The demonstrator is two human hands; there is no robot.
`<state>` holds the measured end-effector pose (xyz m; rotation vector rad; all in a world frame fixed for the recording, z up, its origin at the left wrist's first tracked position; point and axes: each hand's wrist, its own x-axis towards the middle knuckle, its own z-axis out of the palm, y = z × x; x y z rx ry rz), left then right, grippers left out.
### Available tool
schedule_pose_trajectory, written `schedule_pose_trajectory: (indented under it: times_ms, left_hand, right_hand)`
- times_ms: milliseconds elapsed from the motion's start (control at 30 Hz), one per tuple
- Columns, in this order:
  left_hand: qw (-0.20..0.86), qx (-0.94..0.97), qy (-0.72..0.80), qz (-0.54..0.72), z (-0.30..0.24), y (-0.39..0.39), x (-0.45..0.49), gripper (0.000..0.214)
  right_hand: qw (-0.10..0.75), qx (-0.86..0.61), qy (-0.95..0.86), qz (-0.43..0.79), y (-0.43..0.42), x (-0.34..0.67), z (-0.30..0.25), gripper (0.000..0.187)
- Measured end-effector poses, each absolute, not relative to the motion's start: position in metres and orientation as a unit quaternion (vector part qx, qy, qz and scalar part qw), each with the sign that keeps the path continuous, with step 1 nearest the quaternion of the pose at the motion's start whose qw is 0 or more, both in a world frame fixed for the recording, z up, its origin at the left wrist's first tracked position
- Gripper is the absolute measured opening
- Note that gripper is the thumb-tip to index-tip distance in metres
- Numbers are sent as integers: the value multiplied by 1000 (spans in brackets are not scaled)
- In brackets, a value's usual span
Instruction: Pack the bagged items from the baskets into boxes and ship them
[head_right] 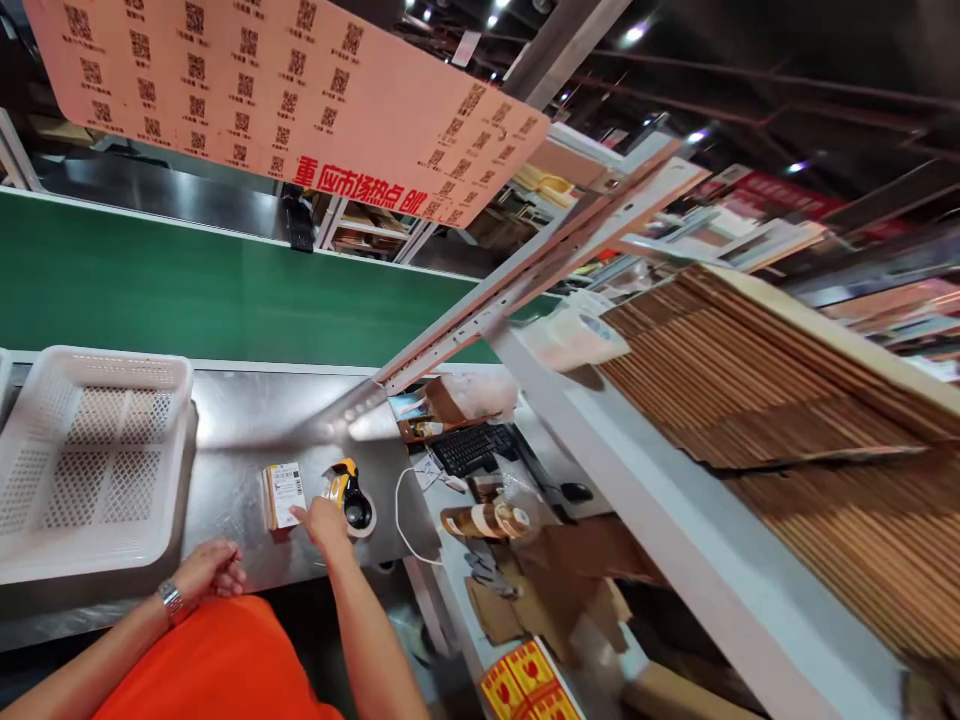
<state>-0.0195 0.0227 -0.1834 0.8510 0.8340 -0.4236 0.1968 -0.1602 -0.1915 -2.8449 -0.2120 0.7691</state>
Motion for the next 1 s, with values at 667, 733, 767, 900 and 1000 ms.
schedule_pose_trajectory:
  times_ms: [667,733,767,900,1000]
  left_hand:
    - [770,516,359,-103,-167,45,-58,74]
    - [760,525,378,-64,-157,45,-60,75]
    - [754,530,385,-39,-152,46,-61,75]
    - [718,523,447,106,-136,60,-71,76]
    - [649,503,520,236,-139,79,-89,76]
  right_hand:
    - [76,-881,-461,75,-125,178,-266,69]
    - [75,-876,-468,86,-123,179,-263,69]
    - [77,-873,-473,93,-121,181,-261,68]
    - [117,-842,-509,134,-118,191,-249,62]
    - [239,-817,-500,156,-133,191,-235,59]
